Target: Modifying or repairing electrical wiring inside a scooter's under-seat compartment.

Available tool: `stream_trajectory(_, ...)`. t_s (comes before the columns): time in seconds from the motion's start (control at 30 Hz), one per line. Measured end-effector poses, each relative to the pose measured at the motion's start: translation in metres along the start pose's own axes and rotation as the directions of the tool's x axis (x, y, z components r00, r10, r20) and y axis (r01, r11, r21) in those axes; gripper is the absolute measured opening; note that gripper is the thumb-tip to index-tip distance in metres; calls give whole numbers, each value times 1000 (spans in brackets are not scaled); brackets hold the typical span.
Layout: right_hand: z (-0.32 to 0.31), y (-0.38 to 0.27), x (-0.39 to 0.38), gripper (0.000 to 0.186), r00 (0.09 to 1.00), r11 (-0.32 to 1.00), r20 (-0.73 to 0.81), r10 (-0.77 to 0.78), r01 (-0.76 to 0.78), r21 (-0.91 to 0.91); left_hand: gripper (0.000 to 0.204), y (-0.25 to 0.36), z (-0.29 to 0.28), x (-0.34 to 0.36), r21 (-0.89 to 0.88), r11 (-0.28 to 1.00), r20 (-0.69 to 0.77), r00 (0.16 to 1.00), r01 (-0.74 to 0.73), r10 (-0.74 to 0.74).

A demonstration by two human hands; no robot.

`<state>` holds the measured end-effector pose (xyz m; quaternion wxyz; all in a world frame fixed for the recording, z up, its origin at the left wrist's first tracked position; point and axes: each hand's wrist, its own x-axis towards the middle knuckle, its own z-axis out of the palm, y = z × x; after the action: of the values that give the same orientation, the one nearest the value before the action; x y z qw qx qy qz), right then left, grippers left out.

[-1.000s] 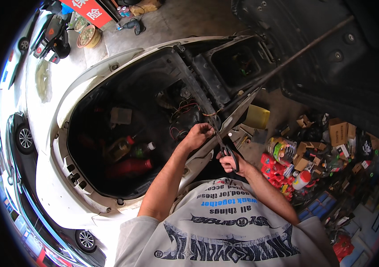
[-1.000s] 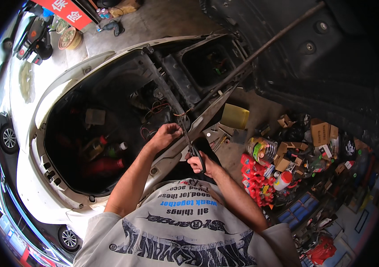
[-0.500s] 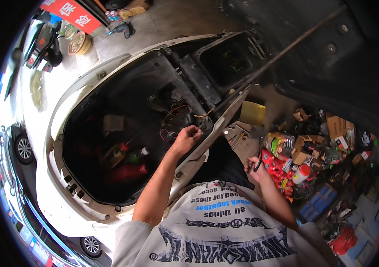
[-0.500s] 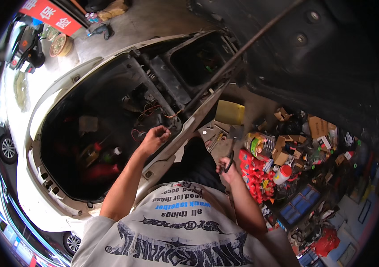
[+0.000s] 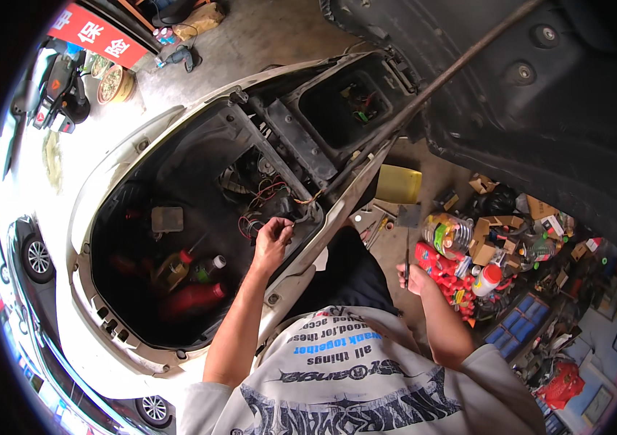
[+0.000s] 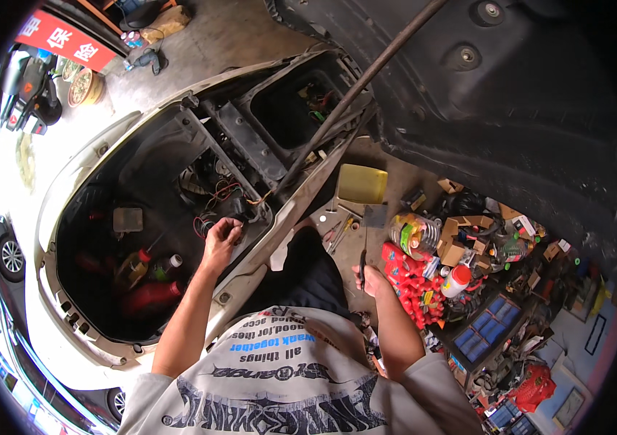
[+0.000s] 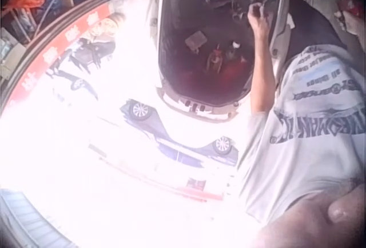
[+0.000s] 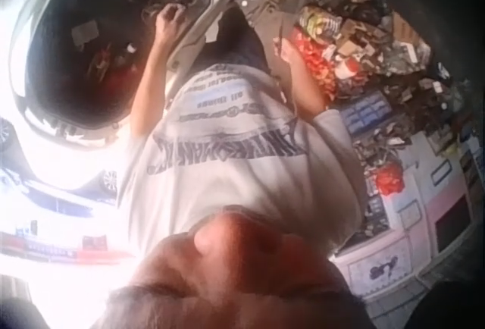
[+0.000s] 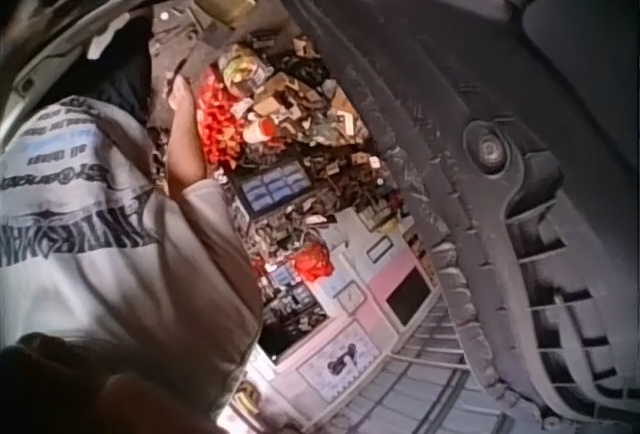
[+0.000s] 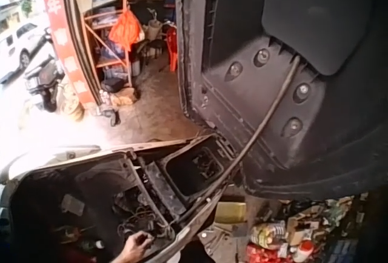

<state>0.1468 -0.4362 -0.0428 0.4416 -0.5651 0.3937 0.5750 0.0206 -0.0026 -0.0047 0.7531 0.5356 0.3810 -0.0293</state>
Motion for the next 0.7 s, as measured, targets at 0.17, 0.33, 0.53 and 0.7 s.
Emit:
stream_trajectory(0.17, 38, -31, 22, 15, 987, 983, -5, -163, 163, 83, 7, 5, -1, -5, 142, 990, -10, 1000, -9, 10)
stream_trajectory(0.33, 97, -75, 48, 13, 897, 886, -229, -378, 278, -371, 9, 17, 0, -11, 134, 990, -44, 999, 37, -32)
stream_trajectory(0.53, 144, -91, 138, 29, 736, 802, -365, -569, 400, -444, 12, 12, -8, -21, 260, 965, -165, 986, 30, 14)
stream_trajectory(0.7, 150, -95, 210, 75, 756, 836, -395, -521, 360, -414, 14, 17, -5, -27, 507, 862, -193, 972, -15, 131)
